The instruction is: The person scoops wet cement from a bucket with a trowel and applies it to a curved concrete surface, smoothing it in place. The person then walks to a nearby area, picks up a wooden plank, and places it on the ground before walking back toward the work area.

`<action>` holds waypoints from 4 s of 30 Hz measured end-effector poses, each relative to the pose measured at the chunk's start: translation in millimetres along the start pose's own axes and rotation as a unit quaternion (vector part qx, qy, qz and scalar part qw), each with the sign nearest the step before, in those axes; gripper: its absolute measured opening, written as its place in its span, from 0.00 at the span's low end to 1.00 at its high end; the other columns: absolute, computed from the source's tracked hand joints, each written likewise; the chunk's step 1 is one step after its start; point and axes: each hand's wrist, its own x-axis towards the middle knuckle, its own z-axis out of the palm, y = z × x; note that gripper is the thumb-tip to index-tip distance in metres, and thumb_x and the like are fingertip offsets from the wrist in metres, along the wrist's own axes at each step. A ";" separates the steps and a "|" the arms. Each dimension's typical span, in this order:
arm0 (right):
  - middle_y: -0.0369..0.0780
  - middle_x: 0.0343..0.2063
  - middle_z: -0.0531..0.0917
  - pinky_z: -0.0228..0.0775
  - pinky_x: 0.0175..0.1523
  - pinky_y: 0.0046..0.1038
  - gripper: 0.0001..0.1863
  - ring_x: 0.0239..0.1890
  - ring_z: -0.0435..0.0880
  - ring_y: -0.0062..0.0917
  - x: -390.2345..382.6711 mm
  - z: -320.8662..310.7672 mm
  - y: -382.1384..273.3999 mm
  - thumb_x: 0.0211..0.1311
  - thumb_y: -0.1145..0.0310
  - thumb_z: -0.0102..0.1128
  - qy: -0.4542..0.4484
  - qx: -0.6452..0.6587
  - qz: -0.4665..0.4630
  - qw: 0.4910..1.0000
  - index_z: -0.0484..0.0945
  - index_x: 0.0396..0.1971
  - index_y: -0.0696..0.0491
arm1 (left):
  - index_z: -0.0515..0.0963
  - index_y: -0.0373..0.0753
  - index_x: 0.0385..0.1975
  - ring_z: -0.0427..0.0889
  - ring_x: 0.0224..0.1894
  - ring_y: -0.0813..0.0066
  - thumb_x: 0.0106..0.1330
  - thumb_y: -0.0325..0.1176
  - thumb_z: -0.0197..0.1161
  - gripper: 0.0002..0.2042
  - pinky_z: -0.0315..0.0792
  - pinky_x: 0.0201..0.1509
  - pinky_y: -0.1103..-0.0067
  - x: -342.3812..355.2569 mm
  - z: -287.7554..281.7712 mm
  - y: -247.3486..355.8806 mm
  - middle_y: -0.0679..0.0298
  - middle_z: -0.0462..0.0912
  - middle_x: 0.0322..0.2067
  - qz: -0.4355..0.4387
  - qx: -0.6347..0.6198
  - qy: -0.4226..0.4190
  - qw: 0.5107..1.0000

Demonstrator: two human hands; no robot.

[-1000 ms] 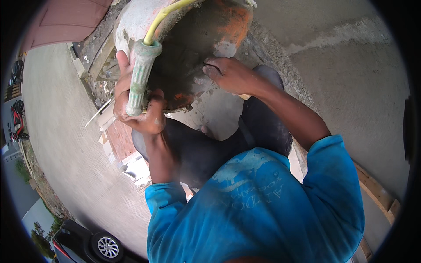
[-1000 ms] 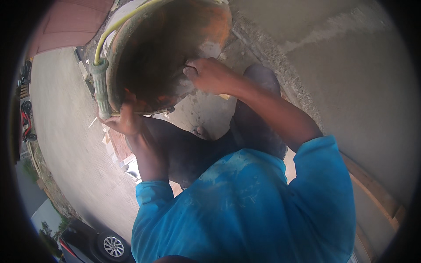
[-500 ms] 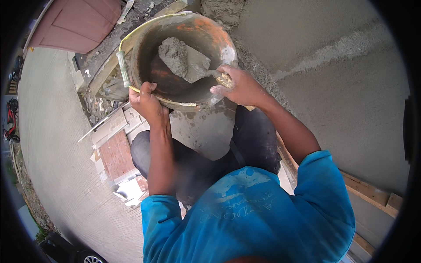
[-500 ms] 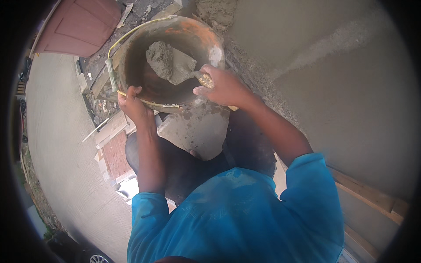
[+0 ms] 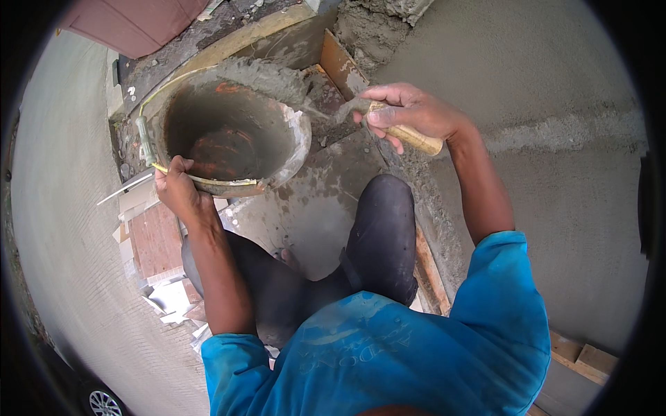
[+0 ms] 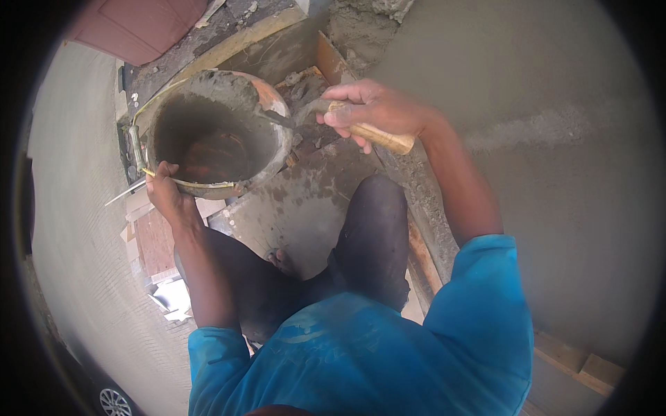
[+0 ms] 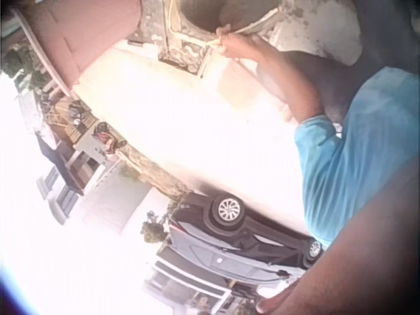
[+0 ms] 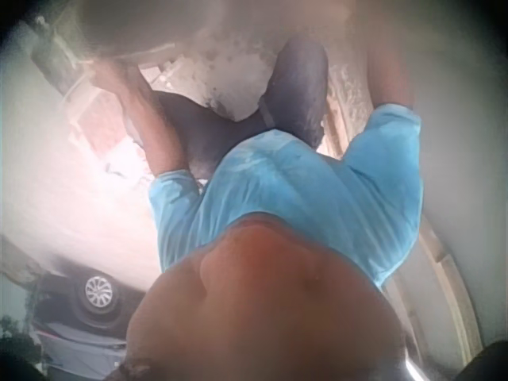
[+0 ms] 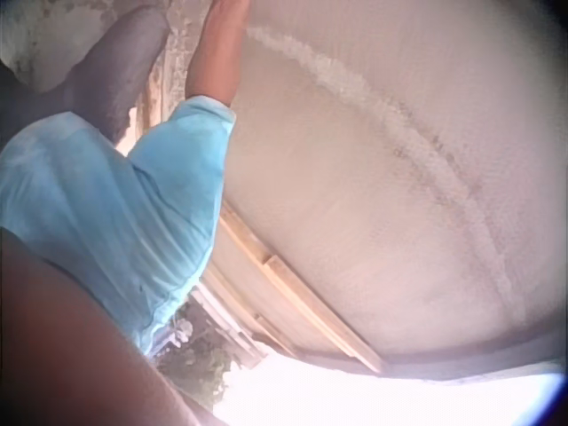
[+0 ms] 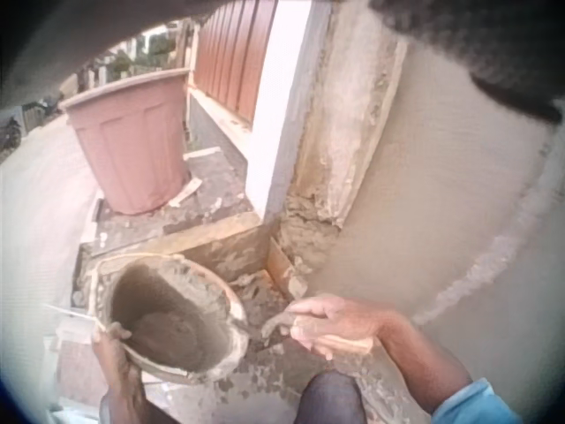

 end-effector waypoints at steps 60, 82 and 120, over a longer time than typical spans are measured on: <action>0.50 0.47 0.82 0.69 0.54 0.45 0.27 0.52 0.79 0.44 159.1 -61.2 72.2 0.62 0.52 0.52 0.448 -0.453 0.153 0.756 0.69 0.58 0.51 | 0.74 0.31 0.38 0.72 0.25 0.81 0.49 0.16 0.52 0.14 0.69 0.31 0.84 -17.1 -7.4 1.6 0.66 0.74 0.24 -0.063 0.055 -0.098 0.992; 0.43 0.51 0.81 0.70 0.58 0.42 0.25 0.56 0.78 0.39 206.9 -87.3 82.8 0.58 0.54 0.58 0.459 -0.428 0.183 0.757 0.72 0.57 0.43 | 0.76 0.32 0.36 0.70 0.24 0.83 0.47 0.17 0.53 0.14 0.64 0.30 0.86 -20.5 -4.6 5.3 0.68 0.73 0.23 -0.102 0.031 -0.118 0.987; 0.54 0.44 0.80 0.73 0.48 0.36 0.28 0.40 0.83 0.39 -5.6 133.3 58.8 0.67 0.52 0.55 0.292 -0.360 -0.080 0.882 0.72 0.52 0.64 | 0.75 0.34 0.38 0.72 0.23 0.82 0.49 0.16 0.52 0.15 0.67 0.30 0.85 -0.5 -3.0 -10.4 0.68 0.73 0.24 0.015 0.073 -0.220 0.973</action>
